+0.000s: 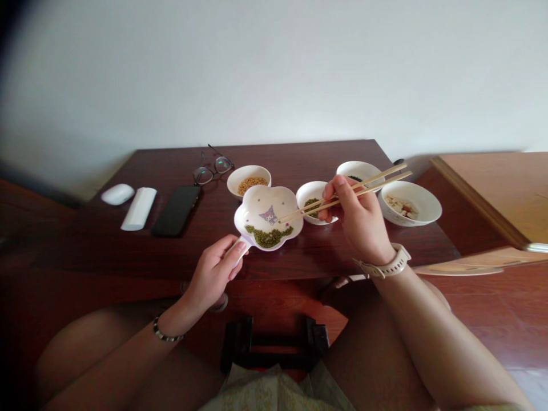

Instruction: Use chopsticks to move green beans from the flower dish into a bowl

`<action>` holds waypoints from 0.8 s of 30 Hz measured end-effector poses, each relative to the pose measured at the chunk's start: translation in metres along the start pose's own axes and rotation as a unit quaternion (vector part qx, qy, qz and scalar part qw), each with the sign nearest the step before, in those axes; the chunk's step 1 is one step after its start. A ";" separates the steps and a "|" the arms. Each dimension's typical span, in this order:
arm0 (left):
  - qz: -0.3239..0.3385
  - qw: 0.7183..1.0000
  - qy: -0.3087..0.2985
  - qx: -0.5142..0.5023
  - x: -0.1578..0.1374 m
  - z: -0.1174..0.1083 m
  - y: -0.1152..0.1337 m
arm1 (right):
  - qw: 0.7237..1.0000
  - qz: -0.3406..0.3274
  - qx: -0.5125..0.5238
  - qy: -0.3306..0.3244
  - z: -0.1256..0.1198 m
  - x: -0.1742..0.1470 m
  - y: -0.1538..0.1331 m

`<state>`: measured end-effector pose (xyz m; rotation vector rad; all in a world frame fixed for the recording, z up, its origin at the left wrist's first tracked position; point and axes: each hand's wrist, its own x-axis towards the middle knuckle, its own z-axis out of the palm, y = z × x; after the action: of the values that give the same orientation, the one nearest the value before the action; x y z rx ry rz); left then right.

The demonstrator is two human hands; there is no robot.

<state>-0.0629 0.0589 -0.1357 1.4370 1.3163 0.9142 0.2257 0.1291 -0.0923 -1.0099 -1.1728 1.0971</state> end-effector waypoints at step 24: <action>-0.004 1.000 0.005 0.001 -0.001 0.000 0.001 | 0.991 0.035 -0.094 -0.091 0.004 -0.007 0.000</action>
<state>-0.0622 0.0579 -0.1345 1.4309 1.3295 0.9159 0.2215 0.1221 -0.0932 -1.1200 -1.4174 1.1692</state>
